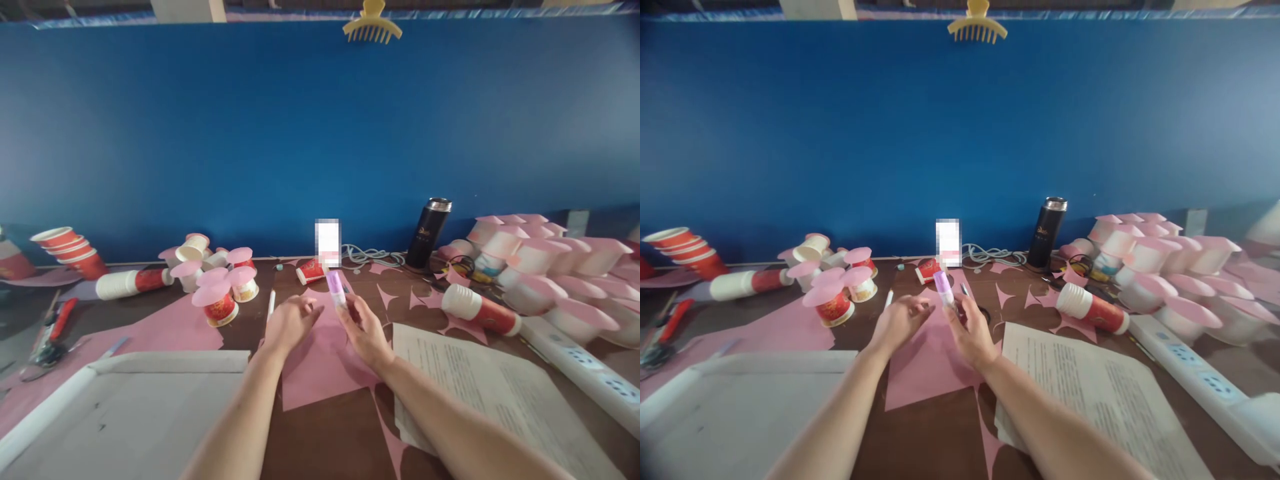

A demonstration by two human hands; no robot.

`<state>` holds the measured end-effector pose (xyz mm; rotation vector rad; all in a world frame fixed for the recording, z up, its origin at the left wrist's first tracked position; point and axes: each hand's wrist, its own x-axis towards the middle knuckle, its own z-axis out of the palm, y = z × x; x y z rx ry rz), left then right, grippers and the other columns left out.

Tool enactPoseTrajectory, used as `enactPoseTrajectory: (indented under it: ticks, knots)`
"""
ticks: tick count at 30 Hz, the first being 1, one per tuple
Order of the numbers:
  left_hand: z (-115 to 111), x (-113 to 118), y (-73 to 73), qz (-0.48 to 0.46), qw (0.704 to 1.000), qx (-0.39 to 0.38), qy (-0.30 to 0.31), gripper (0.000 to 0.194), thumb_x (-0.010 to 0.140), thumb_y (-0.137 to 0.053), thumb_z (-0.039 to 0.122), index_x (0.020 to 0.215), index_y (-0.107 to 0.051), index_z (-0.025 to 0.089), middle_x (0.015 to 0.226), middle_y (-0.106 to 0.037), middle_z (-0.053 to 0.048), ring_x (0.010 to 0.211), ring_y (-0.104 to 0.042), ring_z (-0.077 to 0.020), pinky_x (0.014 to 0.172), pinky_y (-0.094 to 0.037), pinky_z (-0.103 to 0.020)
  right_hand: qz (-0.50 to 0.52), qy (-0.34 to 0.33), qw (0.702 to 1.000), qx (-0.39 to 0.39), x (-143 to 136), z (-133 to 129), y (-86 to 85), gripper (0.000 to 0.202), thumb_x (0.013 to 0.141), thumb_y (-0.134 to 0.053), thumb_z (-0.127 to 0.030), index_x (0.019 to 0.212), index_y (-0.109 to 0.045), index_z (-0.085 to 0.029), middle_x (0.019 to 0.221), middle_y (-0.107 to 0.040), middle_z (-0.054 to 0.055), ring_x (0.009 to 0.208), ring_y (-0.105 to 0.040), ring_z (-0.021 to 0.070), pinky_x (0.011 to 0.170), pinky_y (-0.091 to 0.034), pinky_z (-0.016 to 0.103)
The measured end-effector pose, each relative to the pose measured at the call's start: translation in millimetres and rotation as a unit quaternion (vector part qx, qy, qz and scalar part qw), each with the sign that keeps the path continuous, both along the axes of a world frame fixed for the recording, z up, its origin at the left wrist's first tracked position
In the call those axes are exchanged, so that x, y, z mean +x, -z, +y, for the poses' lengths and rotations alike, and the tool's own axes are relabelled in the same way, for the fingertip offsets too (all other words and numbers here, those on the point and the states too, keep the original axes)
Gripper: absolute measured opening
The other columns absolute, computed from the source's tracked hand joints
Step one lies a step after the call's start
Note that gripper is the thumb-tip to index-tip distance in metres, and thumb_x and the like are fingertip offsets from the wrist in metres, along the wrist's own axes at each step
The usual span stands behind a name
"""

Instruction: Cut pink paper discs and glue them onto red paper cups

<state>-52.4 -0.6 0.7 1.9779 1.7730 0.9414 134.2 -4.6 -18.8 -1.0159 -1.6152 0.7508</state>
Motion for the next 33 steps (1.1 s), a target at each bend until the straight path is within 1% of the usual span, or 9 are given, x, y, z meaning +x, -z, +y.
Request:
enactPoseTrajectory:
  ticks: [2, 4, 8, 12, 15, 17, 21, 27, 33]
  knots:
    - [-1, -2, -6.0, -0.057, 0.996, 0.064, -0.034, 0.038, 0.085, -0.050, 0.053, 0.093, -0.071, 0.022, 0.087, -0.068, -0.005, 0.078, -0.062, -0.0182, 0.070, -0.046, -0.028, -0.038, 0.017, 0.999, 0.026, 3, 0, 1.1, 0.029, 0.090, -0.054, -0.039, 0.114, -0.059, -0.023, 0.101, -0.062, 0.007, 0.087, -0.060, 0.0199, 0.079, -0.048, 0.032]
    - [-2, -2, -10.4, -0.166, 0.983, 0.071, -0.031, 0.044, 0.087, -0.046, 0.055, 0.103, -0.069, 0.020, 0.093, -0.067, -0.006, 0.078, -0.062, -0.0173, 0.068, -0.047, -0.027, -0.063, 0.027, 0.996, 0.053, 5, 1, -0.2, 0.029, 0.090, -0.054, -0.038, 0.115, -0.061, -0.023, 0.101, -0.060, 0.008, 0.090, -0.060, 0.0211, 0.083, -0.048, 0.034]
    - [-2, 0, -12.2, -0.315, 0.947, -0.043, 0.054, 0.055, 0.086, -0.047, 0.058, 0.124, -0.058, 0.021, 0.091, -0.065, -0.006, 0.072, -0.060, -0.0169, 0.055, -0.047, -0.025, -0.051, 0.008, 0.996, 0.067, 6, 1, -4.7, 0.029, 0.088, -0.057, -0.035, 0.114, -0.064, -0.025, 0.103, -0.060, 0.008, 0.094, -0.060, 0.0216, 0.087, -0.047, 0.036]
    - [0, 5, -5.6, -0.404, 0.903, -0.086, 0.116, 0.047, 0.080, -0.061, 0.052, 0.110, -0.063, 0.015, 0.077, -0.059, -0.003, 0.067, -0.056, -0.0141, 0.056, -0.048, -0.025, 0.080, 0.011, 0.997, -0.020, 7, 1, -8.8, 0.036, 0.081, -0.067, -0.039, 0.112, -0.063, -0.023, 0.102, -0.063, 0.007, 0.089, -0.060, 0.0207, 0.080, -0.049, 0.035]
    - [0, 10, -2.1, -0.468, 0.866, -0.106, 0.138, 0.042, 0.076, -0.070, 0.042, 0.106, -0.059, 0.014, 0.078, -0.057, -0.002, 0.072, -0.057, -0.0140, 0.060, -0.051, -0.026, 0.236, -0.024, 0.963, -0.126, 8, 3, -10.5, 0.049, 0.075, -0.073, -0.041, 0.117, -0.057, -0.023, 0.081, -0.062, 0.000, 0.063, -0.055, 0.0137, 0.058, -0.046, 0.028]
    - [-1, 15, -2.9, -0.477, 0.855, -0.123, 0.162, 0.041, 0.074, -0.072, 0.038, 0.104, -0.058, 0.014, 0.080, -0.059, -0.003, 0.073, -0.059, -0.0142, 0.063, -0.052, -0.028, 0.296, -0.067, 0.938, -0.168, 7, 4, -10.2, 0.051, 0.074, -0.075, -0.040, 0.118, -0.057, -0.023, 0.077, -0.061, -0.001, 0.060, -0.053, 0.0117, 0.056, -0.044, 0.026]
    - [-8, 26, -9.0, -0.424, 0.874, -0.116, 0.208, 0.042, 0.077, -0.069, 0.038, 0.110, -0.056, 0.015, 0.091, -0.064, -0.008, 0.077, -0.063, -0.0180, 0.068, -0.052, -0.032, 0.312, -0.130, 0.922, -0.190, 4, 4, -8.0, 0.036, 0.072, -0.077, -0.039, 0.101, -0.067, -0.018, 0.078, -0.064, 0.002, 0.068, -0.057, 0.0144, 0.068, -0.047, 0.029]
    - [-16, 29, -12.2, -0.154, 0.977, 0.016, 0.147, 0.028, 0.085, -0.058, 0.044, 0.099, -0.062, 0.020, 0.089, -0.066, -0.005, 0.081, -0.062, -0.0200, 0.071, -0.046, -0.031, 0.271, -0.091, 0.936, -0.205, 4, 6, -1.9, 0.033, 0.072, -0.075, -0.044, 0.089, -0.071, -0.016, 0.073, -0.065, 0.003, 0.063, -0.053, 0.0134, 0.064, -0.042, 0.029]
    - [-16, 26, -13.0, 0.054, 0.990, 0.022, 0.129, 0.036, 0.092, -0.038, 0.051, 0.090, -0.056, 0.020, 0.089, -0.066, -0.007, 0.082, -0.062, -0.0246, 0.068, -0.041, -0.031, 0.302, -0.072, 0.925, -0.221, -1, 7, 3.7, 0.028, 0.072, -0.075, -0.044, 0.068, -0.066, -0.018, 0.062, -0.057, 0.000, 0.058, -0.048, 0.0126, 0.060, -0.039, 0.028]
